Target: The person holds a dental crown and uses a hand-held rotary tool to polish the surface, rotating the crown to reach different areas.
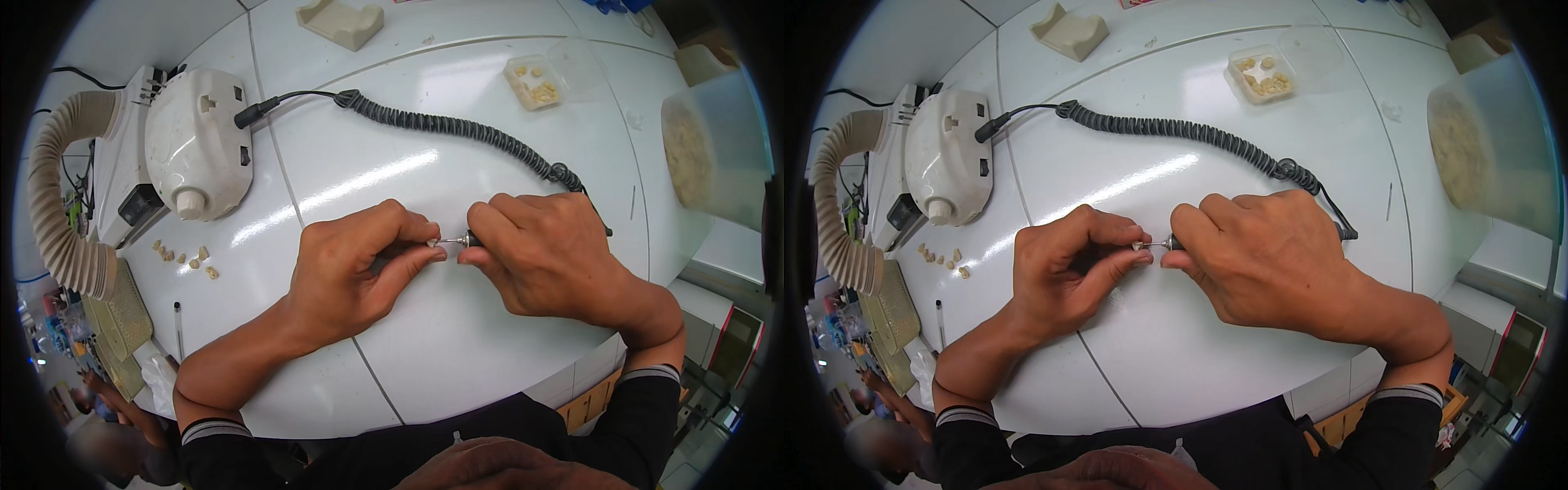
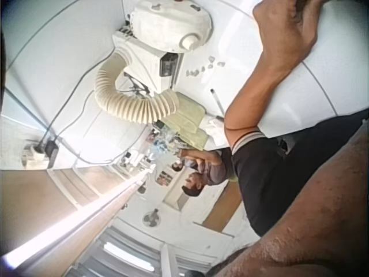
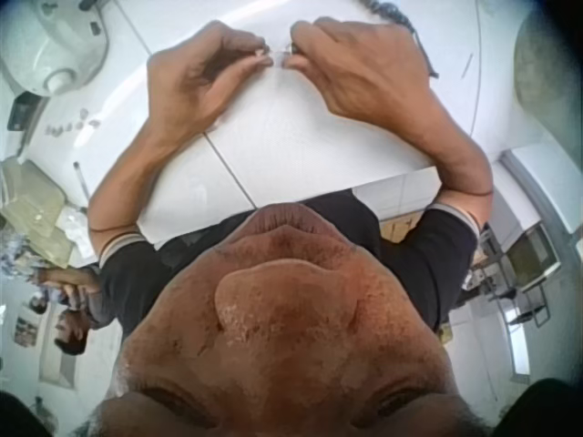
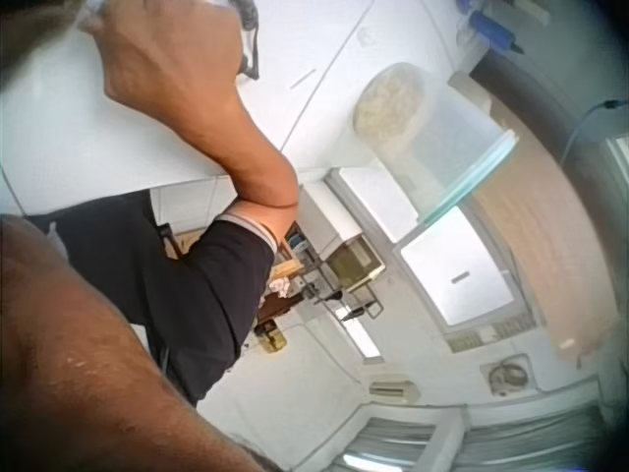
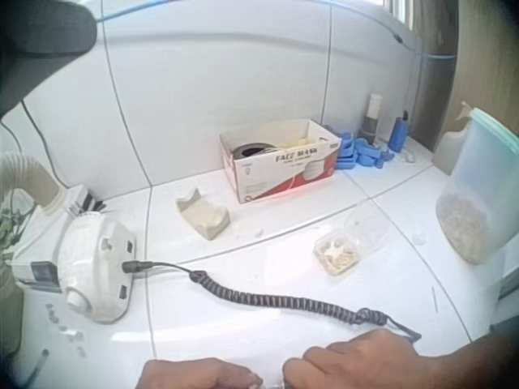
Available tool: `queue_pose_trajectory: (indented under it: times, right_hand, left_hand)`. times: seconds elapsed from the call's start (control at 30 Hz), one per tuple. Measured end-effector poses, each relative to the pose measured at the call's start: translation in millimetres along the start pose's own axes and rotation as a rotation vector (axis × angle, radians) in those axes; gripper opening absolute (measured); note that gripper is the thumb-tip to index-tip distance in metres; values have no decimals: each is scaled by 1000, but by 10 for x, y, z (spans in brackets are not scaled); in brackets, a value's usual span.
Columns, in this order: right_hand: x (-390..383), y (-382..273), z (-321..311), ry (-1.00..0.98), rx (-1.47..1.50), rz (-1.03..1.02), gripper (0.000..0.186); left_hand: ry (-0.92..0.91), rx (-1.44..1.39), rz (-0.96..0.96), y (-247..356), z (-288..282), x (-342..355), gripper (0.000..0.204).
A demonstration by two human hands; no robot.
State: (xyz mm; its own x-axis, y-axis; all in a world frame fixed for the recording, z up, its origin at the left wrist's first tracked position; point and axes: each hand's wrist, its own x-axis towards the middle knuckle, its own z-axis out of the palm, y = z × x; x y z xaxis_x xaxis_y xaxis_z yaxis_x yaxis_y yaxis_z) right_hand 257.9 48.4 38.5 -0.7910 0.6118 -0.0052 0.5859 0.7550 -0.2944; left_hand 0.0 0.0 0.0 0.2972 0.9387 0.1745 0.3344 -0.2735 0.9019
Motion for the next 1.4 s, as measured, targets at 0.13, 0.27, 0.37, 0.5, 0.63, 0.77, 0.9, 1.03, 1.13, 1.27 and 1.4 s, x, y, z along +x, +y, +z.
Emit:
queue_pose_trajectory:
  times: [0.13, 0.27, 0.37, 0.5, 0.63, 0.77, 0.9, 1.03, 1.13, 1.27, 1.4]
  right_hand:
    - [10, 19, 19, 9, 0, 7, 37]
    - [12, 7, 48, 19, -3, 14, 37]
    - [16, 29, 28, -9, 14, -11, 37]
    - [24, 8, 33, 31, -7, 1, 37]
    - [24, 14, 26, 20, 3, -6, 37]
    - [22, 24, 5, -4, -2, -14, 37]
    - [23, 13, 18, 11, 0, 6, 37]
    - [20, 12, 15, 10, 1, -11, 37]
    - [15, 8, 20, 18, 2, -7, 36]
    - [22, 7, 7, 7, 0, 3, 36]
    - [10, 5, 21, 30, 2, -16, 36]
  left_hand:
    - [1, 9, -5, 12, -32, 11, 18]
    - [-8, 20, -11, 11, -45, 10, 18]
    - [-1, 16, -8, 6, -39, 1, 18]
    - [-8, 23, -9, 11, -39, 6, 18]
    - [-7, 15, -12, 8, -38, 2, 18]
    - [-5, 18, 4, 4, -32, 8, 18]
    - [-18, 29, -9, 12, -37, 4, 17]
    - [-10, 10, -8, 19, -33, 7, 17]
    - [-11, 13, -5, 19, -34, 8, 16]
    - [-16, 24, -4, 18, -34, 9, 17]
    - [-12, 16, -3, 15, -29, 5, 17]
